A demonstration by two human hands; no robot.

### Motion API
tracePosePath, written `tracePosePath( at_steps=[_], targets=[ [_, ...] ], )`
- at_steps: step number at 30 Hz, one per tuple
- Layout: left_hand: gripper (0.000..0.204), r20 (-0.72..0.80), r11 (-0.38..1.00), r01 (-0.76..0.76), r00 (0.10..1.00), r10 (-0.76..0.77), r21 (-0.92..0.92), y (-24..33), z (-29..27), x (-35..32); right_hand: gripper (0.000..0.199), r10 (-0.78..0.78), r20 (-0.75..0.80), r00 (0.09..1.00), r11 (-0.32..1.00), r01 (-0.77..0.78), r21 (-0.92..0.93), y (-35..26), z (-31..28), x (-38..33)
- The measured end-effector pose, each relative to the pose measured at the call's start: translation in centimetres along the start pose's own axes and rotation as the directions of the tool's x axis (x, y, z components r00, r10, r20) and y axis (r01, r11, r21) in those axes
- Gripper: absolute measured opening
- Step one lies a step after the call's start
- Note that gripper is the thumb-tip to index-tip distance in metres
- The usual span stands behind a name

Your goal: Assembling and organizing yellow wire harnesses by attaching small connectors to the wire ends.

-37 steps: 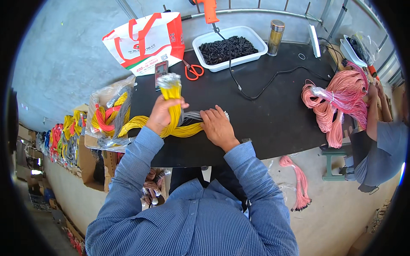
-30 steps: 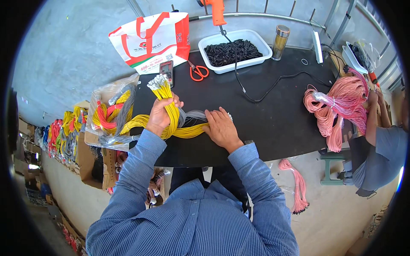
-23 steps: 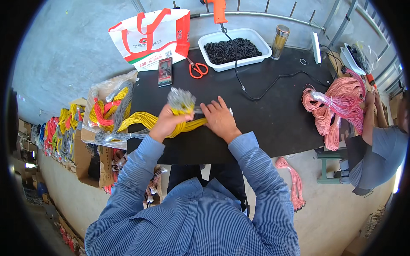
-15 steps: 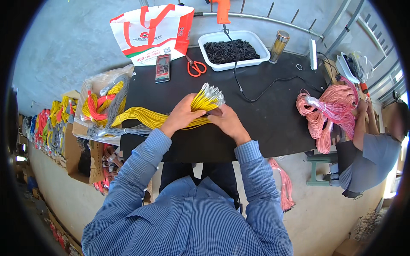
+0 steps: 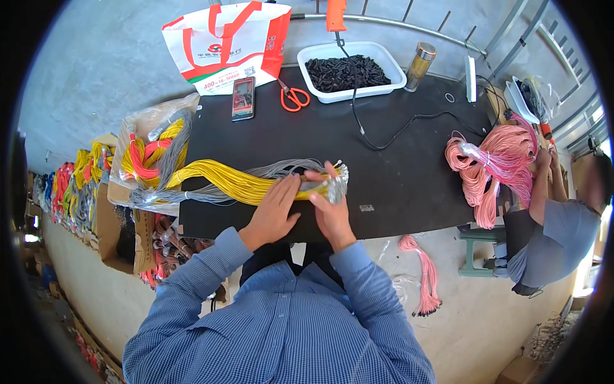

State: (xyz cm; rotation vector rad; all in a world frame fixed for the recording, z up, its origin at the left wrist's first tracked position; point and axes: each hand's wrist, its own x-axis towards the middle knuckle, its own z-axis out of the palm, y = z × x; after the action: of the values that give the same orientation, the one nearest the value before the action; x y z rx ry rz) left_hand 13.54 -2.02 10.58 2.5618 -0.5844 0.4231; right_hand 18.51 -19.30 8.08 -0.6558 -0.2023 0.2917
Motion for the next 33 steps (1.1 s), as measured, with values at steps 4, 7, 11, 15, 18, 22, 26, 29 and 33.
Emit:
tracePosePath(
  at_steps=[4, 7, 11, 15, 18, 22, 26, 29, 33],
  targets=[
    [0.062, 0.131, 0.979, -0.008, 0.991, 0.036, -0.204, -2.2, -1.3, -1.4, 0.066, 0.069, -0.151, 0.986, 0.997, -0.063, 0.045, 1.2, -1.4, -4.1],
    [0.041, -0.017, 0.919, 0.206, 0.974, -0.225, -0.337, -5.0, -2.4, 2.2, 0.05, 0.064, -0.148, 0.987, 0.997, -0.068, -0.022, 1.5, -1.8, -5.0],
    [0.051, 0.552, 0.826, 0.464, 0.8, -0.236, -0.32, -6.3, -2.1, 9.2, 0.044, 0.038, -0.05, 0.998, 0.983, -0.046, -0.177, 0.6, -1.6, -4.7],
    [0.059, 0.631, 0.996, 0.019, 0.773, -0.066, 0.082, -4.4, 0.8, 11.9, 0.045, 0.045, 0.108, 0.993, 0.87, 0.015, -0.493, -1.2, -1.2, -4.8],
    [0.049, 0.652, 0.992, -0.063, 0.758, -0.024, 0.111, -3.4, 2.9, 11.6, 0.044, 0.01, 0.203, 0.979, 0.76, 0.124, -0.638, -1.9, -0.6, -5.4],
    [0.035, 0.49, 0.966, 0.137, 0.841, -0.23, 0.218, -3.9, 4.1, 11.4, 0.047, -0.015, 0.336, 0.942, 0.633, 0.269, -0.726, -2.2, 0.4, -5.8],
    [0.031, 0.346, 0.936, 0.292, 0.872, -0.346, 0.199, -5.3, 3.4, 12.5, 0.046, -0.026, 0.383, 0.924, 0.57, 0.328, -0.753, -2.4, 0.3, -5.5],
    [0.034, 0.373, 0.859, 0.509, 0.808, -0.456, -0.054, -7.0, 1.8, 13.5, 0.045, -0.023, 0.366, 0.93, 0.63, 0.298, -0.717, -2.5, -0.1, -5.4],
    [0.036, 0.594, 0.495, 0.733, 0.674, -0.44, -0.466, -9.1, -0.4, 14.1, 0.044, 0.062, 0.207, 0.976, 0.812, 0.071, -0.58, -2.4, -0.8, -5.1]
  ],
)
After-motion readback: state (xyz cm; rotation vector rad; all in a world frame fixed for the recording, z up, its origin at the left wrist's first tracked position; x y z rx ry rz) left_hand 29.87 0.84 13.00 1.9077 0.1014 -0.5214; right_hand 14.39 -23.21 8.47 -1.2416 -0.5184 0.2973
